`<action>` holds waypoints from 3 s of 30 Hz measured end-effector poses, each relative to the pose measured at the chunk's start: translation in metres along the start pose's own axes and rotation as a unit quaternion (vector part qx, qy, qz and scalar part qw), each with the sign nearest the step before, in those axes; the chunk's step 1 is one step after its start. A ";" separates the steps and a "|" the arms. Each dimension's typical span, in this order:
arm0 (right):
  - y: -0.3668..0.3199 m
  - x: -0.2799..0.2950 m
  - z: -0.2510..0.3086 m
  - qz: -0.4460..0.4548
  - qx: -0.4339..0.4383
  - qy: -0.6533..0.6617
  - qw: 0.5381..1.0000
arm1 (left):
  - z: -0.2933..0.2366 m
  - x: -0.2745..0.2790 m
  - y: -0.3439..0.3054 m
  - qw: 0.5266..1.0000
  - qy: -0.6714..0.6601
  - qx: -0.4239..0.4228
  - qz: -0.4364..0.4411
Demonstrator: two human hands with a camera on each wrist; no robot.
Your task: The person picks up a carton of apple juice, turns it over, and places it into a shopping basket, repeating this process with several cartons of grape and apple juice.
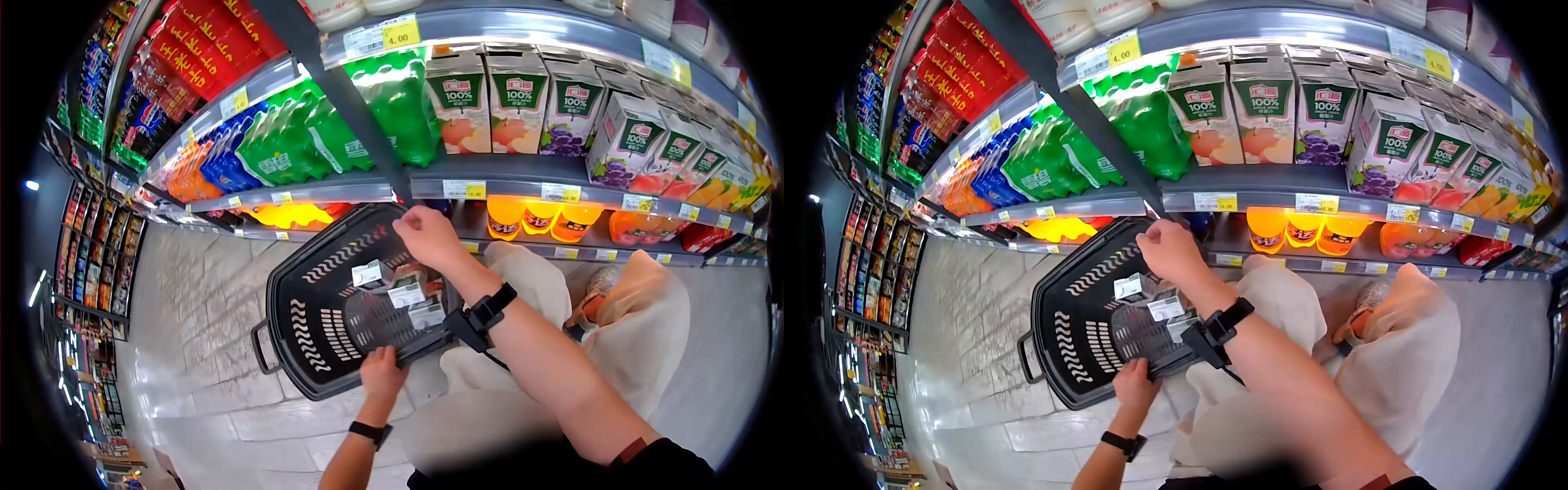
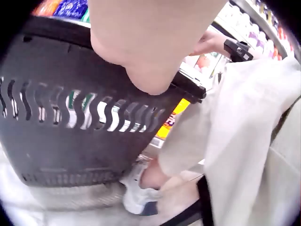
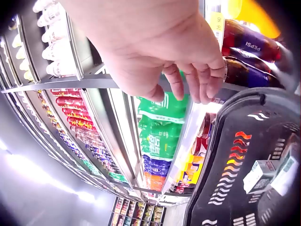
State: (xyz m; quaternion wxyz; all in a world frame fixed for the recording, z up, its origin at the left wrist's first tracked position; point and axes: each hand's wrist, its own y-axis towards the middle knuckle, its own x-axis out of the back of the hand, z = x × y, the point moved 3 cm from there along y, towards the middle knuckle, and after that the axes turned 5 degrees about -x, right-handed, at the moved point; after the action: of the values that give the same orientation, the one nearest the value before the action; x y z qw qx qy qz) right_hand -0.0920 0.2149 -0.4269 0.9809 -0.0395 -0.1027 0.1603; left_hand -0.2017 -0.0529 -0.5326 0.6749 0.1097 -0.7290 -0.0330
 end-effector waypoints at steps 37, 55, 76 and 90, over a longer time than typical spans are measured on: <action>-0.030 0.294 0.059 0.004 -0.020 0.289 0.957 | -0.230 0.218 0.316 0.729 -0.667 -0.097 -0.119; -0.018 0.341 0.057 -0.055 0.045 0.241 0.968 | -0.304 0.116 0.402 0.928 -0.109 -0.249 -0.253; -0.032 0.350 0.067 -0.192 0.161 0.252 0.935 | -0.297 0.128 0.370 0.804 -0.473 -0.277 -0.230; -0.038 0.330 0.070 -0.010 0.139 -0.004 0.990 | -0.286 0.143 0.357 0.646 -0.741 -0.182 -0.013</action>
State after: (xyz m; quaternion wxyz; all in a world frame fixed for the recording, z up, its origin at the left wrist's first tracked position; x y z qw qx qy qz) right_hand 0.2109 0.2884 -0.2924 0.9780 0.0988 -0.0834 0.1638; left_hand 0.0311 0.2945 -0.2980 -0.0844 -0.0670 -0.9639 -0.2436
